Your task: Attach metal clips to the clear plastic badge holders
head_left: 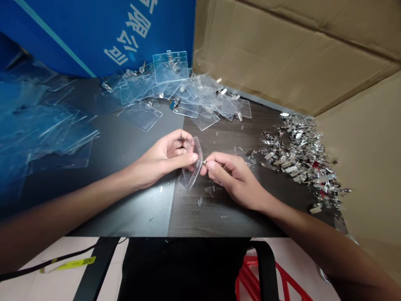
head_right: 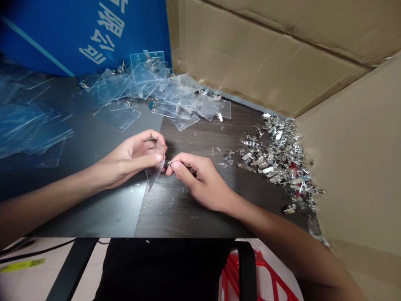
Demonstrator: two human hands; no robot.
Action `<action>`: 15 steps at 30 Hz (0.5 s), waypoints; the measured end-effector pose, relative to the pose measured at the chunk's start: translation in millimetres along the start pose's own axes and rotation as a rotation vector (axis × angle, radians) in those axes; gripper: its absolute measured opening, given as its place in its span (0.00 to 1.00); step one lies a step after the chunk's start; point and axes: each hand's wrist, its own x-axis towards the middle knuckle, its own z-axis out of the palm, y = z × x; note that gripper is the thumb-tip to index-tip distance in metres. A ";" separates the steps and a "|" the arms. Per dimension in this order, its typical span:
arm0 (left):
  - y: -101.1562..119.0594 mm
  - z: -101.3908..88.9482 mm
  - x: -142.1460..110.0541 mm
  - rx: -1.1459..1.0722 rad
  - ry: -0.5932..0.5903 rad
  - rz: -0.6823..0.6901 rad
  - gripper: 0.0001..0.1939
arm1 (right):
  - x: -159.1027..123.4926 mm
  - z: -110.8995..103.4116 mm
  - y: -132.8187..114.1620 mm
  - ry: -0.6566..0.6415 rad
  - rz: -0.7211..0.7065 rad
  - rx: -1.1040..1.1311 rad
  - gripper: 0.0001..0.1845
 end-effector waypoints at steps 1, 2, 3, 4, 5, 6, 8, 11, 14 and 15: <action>-0.7 -0.3 0.2 0.018 0.000 0.020 0.16 | 0.1 -0.1 -0.7 -0.005 -0.005 0.008 0.17; -1.6 -0.9 0.6 0.034 0.007 0.039 0.17 | 0.2 -0.3 -1.1 -0.008 -0.010 0.023 0.17; -2.5 -1.6 1.2 0.050 0.016 0.057 0.17 | 0.2 -0.5 -1.2 -0.009 -0.013 0.043 0.17; -3.3 -2.4 1.8 0.063 0.024 0.073 0.18 | 0.2 -0.8 -1.1 -0.010 -0.015 0.064 0.17; -4.1 -3.2 2.3 0.074 0.031 0.086 0.18 | 0.2 -1.0 -0.9 -0.012 -0.015 0.077 0.17; -4.6 -3.7 2.8 0.085 0.034 0.095 0.18 | 0.2 -1.3 -0.9 -0.015 -0.015 0.080 0.17; -5.4 -4.2 2.7 0.119 0.032 0.105 0.18 | 0.2 -1.5 -1.6 -0.035 -0.021 0.052 0.16; -5.6 -2.7 0.6 0.212 0.025 0.098 0.19 | 0.7 -1.0 -4.0 -0.089 -0.039 -0.008 0.17; -4.9 0.0 -2.3 0.270 0.024 0.105 0.19 | 1.4 0.2 -4.8 -0.101 0.003 -0.004 0.17; -4.4 0.8 -2.9 0.275 0.024 0.117 0.19 | 1.6 0.4 -4.4 -0.089 0.033 0.001 0.17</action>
